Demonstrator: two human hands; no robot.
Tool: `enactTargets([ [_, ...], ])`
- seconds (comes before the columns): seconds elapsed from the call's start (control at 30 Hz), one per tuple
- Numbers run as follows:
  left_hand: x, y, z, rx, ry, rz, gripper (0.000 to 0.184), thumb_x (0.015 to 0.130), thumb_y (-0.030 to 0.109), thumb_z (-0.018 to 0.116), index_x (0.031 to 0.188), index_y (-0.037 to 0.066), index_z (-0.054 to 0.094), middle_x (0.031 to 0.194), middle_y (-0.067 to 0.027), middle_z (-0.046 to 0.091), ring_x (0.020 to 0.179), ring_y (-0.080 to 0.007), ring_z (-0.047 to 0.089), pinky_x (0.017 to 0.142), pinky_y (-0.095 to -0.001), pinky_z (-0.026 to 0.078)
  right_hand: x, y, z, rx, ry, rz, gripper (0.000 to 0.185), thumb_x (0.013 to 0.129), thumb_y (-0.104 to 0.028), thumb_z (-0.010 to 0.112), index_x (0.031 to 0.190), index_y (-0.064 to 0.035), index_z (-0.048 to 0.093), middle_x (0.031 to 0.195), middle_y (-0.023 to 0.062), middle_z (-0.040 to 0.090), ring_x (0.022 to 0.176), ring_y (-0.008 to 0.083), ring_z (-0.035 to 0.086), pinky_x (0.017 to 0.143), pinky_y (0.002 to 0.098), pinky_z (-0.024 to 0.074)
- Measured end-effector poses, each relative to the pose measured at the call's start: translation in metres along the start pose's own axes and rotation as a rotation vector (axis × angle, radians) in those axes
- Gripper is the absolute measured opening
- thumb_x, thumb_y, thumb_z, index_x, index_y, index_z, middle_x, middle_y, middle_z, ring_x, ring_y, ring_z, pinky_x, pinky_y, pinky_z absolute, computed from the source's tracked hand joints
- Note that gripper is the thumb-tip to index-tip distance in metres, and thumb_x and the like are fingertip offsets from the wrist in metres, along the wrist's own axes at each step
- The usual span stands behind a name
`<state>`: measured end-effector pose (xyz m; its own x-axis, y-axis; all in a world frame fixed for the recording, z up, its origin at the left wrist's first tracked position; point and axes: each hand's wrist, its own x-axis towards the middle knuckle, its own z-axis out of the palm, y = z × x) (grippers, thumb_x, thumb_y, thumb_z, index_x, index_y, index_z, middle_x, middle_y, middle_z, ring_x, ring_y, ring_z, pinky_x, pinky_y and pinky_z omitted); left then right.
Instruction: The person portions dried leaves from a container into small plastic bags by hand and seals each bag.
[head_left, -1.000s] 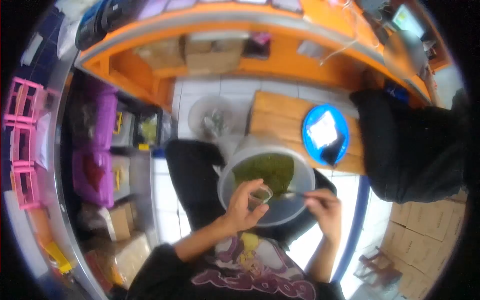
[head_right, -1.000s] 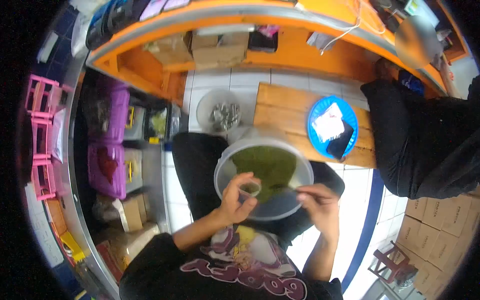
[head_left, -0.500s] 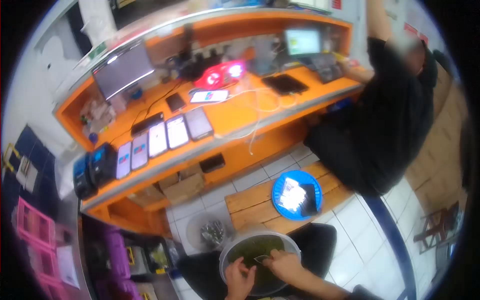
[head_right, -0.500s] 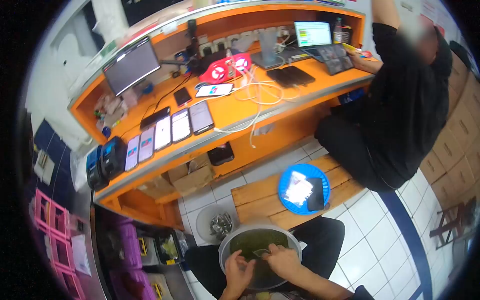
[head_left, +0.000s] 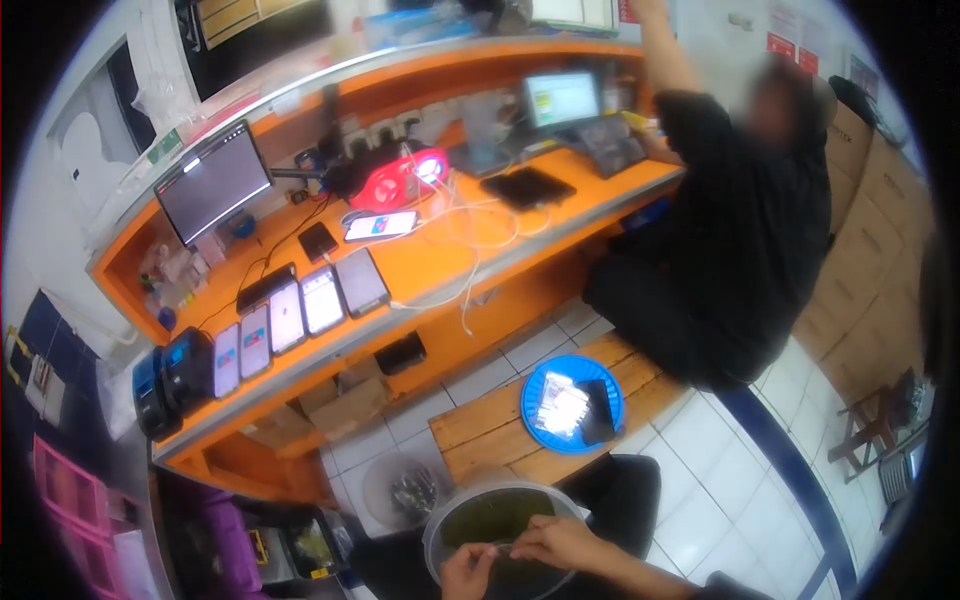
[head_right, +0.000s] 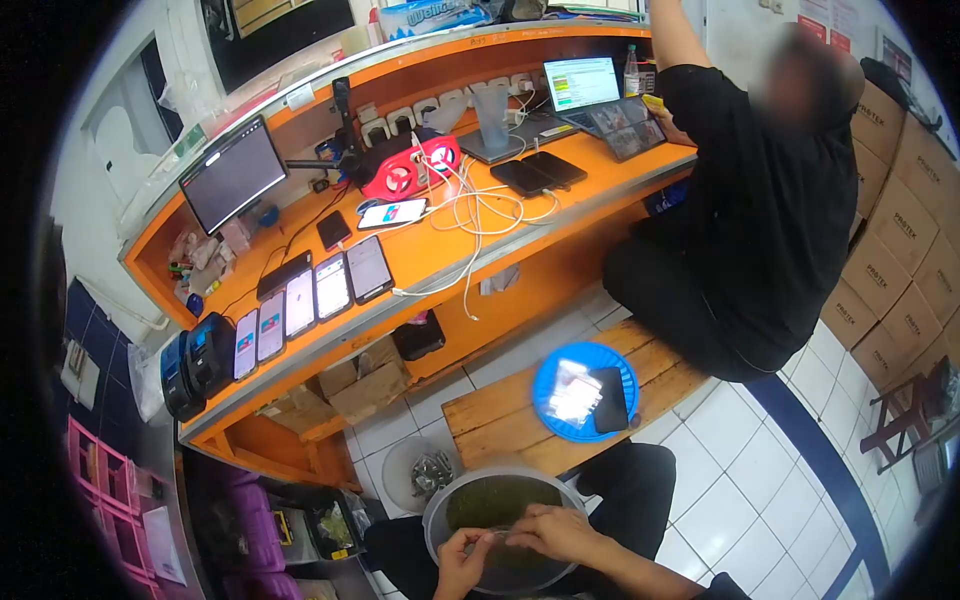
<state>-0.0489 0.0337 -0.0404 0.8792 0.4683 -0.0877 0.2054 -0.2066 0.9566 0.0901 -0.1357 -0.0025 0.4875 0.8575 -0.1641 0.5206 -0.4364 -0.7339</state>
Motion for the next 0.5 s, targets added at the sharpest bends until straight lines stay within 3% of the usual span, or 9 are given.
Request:
enactTargets([
  [0.07,-0.001,-0.005,-0.001,-0.005,0.061,0.020,0.018,0.096,0.016,0.063,0.097,0.000,0.070,0.088,-0.0135,0.070,0.082,-0.0254,0.066,0.076,-0.0350,0.052,0.000,-0.011,-0.005,0.005,0.007,0.007,0.032,0.091,-0.036,0.066,0.120,-0.0231,0.068,0.095,0.0090,0.066,0.091,0.0289,0.066,0.078,0.0410,0.0527],
  [0.13,0.000,-0.008,-0.005,0.125,0.059,-0.097,0.023,0.090,0.009,0.071,0.107,-0.004,0.067,0.089,-0.0120,0.073,0.088,-0.0180,0.067,0.082,-0.0319,0.052,-0.002,-0.029,-0.018,-0.002,-0.045,0.145,0.056,0.090,-0.030,0.066,0.143,-0.0245,0.050,0.093,0.0112,0.067,0.094,0.0288,0.066,0.090,0.0446,0.0492],
  [0.17,-0.001,-0.007,-0.004,0.125,0.055,-0.096,0.023,0.090,0.009,0.071,0.107,-0.004,0.067,0.089,-0.0120,0.073,0.088,-0.0180,0.067,0.082,-0.0319,0.052,-0.002,-0.024,-0.011,-0.001,-0.043,0.148,0.056,0.090,-0.030,0.066,0.143,-0.0245,0.050,0.093,0.0112,0.067,0.094,0.0288,0.066,0.090,0.0446,0.0492],
  [0.23,-0.005,-0.003,0.001,0.377,0.067,0.157,0.021,0.096,0.019,0.063,0.097,0.000,0.071,0.090,-0.0169,0.071,0.084,-0.0305,0.067,0.078,-0.0377,0.052,-0.001,-0.005,0.014,-0.063,0.104,-0.112,0.077,0.088,-0.023,0.066,0.155,-0.0244,0.029,0.095,0.0111,0.068,0.098,0.0299,0.066,0.103,0.0518,0.0400],
  [0.37,-0.007,0.006,0.004,0.328,0.019,0.176,0.022,0.095,0.020,0.063,0.098,0.000,0.072,0.093,-0.0188,0.072,0.086,-0.0346,0.068,0.080,-0.0406,0.052,0.004,-0.002,0.031,-0.101,0.287,-0.259,0.078,0.086,-0.019,0.066,0.155,-0.0218,0.029,0.098,0.0082,0.069,0.101,0.0309,0.065,0.109,0.0578,0.0312],
  [0.43,-0.008,0.011,0.004,0.274,0.001,0.078,0.023,0.095,0.021,0.064,0.099,0.000,0.072,0.096,-0.0173,0.072,0.087,-0.0323,0.068,0.081,-0.0394,0.052,0.003,-0.005,0.023,0.112,0.086,-0.124,0.078,0.086,-0.018,0.067,0.155,-0.0217,0.030,0.100,0.0057,0.070,0.104,0.0287,0.064,0.110,0.0559,0.0316],
  [0.5,-0.008,0.009,0.000,0.189,-0.024,0.029,0.024,0.095,0.021,0.064,0.101,0.000,0.072,0.096,-0.0164,0.073,0.087,-0.0305,0.068,0.082,-0.0387,0.052,0.005,0.002,0.025,0.213,0.047,-0.107,0.076,0.087,-0.019,0.067,0.154,-0.0214,0.032,0.100,0.0046,0.070,0.104,0.0279,0.064,0.110,0.0553,0.0308],
])
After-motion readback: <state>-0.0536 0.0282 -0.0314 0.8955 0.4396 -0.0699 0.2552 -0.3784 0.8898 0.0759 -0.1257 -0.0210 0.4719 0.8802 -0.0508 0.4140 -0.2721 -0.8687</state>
